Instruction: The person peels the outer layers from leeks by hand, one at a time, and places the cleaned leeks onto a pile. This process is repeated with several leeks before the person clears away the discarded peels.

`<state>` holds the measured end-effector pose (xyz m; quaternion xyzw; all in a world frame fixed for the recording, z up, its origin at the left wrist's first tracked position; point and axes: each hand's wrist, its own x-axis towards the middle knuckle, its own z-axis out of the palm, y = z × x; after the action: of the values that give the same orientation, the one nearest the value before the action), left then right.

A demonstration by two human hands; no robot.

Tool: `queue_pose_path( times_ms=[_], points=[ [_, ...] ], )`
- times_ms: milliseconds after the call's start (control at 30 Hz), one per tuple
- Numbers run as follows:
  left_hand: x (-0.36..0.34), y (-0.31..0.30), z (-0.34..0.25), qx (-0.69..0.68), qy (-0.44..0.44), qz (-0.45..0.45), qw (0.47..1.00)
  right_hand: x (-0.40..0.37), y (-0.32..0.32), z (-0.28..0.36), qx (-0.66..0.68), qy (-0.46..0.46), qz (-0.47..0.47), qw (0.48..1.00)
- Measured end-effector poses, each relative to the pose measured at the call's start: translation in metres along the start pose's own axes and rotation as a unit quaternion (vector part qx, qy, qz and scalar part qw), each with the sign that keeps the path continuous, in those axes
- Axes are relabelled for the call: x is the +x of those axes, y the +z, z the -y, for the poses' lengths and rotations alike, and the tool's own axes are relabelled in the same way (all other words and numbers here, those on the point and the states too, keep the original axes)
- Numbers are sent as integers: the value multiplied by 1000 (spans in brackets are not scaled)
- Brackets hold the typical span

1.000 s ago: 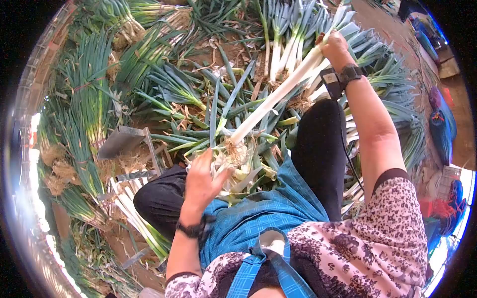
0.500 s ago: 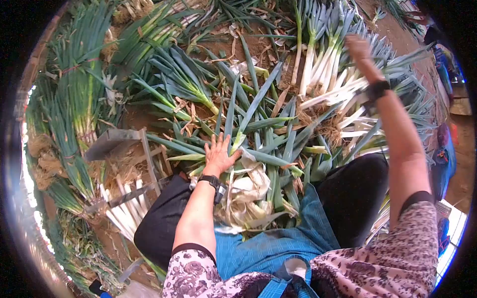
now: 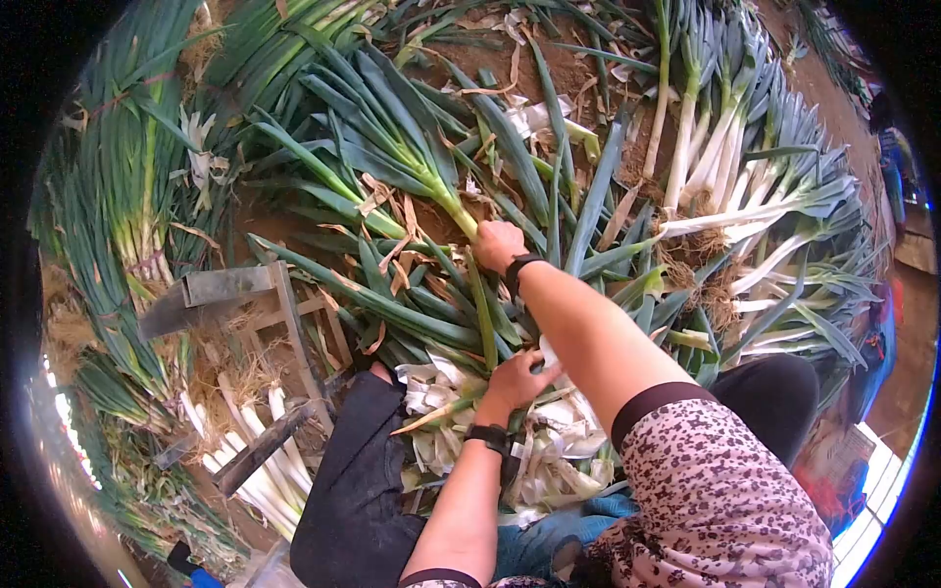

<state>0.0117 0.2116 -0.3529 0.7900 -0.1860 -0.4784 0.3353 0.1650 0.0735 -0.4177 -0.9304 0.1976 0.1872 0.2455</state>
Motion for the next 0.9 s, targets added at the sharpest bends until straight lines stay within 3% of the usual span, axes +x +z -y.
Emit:
queue_pose_path(
  times_ms=[33, 67, 100, 133, 167, 233, 300, 367, 433, 500, 567, 600, 633, 667, 700, 767, 800, 900],
  points=[
    [7, -4, 9, -140, -6, 7, 990, 0, -24, 5, 28, 23, 96, 995],
    [7, -17, 1, -280, 32, -140, 949, -1, -26, 2, 2, -2, 69, 998],
    [11, -39, 1, -202, 18, -286, 937, -6, -30, -6, 44, -37, 55, 997],
    [24, -51, 9, -203, 26, -454, 867, -16, -45, 1, 61, -44, 35, 997],
    [15, -86, -13, -182, -3, -513, 839, -27, -57, 6, 76, -48, 18, 996],
    [26, -136, -19, -260, 49, -543, 797, -48, -81, 11, 88, -77, 4, 993],
    [49, -175, -28, -488, 39, -441, 752, -80, -107, 21, 115, -71, 34, 990],
    [51, -198, -44, -608, 25, -302, 734, -129, -125, 29, 152, -102, 25, 983],
    [50, -198, -68, -692, 30, -236, 682, -175, -111, 22, 188, -130, -28, 973],
    [61, -171, -54, -665, -32, -240, 707, -222, -125, 24, 167, -85, 38, 982],
    [33, -140, -64, -645, -43, -244, 723, -238, -121, 4, 200, -126, 148, 960],
    [19, -126, -68, -669, -36, -216, 711, -239, -109, -4, 239, -103, 159, 952],
    [5, -114, -73, -648, -31, -207, 733, -238, -104, -7, 280, -79, 168, 942],
    [-4, -100, -71, -644, -8, -162, 748, -239, -117, -1, 324, 5, 155, 933],
    [-10, -84, -85, -678, -8, -180, 713, -239, -131, 8, 370, 82, 143, 914],
    [-9, -60, -76, -698, 41, -195, 688, -237, -128, 13, 408, 101, 13, 908],
    [-18, -61, -88, -708, 46, -203, 675, -239, -120, 12, 373, 65, -76, 922],
    [-63, -67, -120, -697, 60, -230, 676, -245, -105, 10, 322, 19, -149, 935]
  ],
)
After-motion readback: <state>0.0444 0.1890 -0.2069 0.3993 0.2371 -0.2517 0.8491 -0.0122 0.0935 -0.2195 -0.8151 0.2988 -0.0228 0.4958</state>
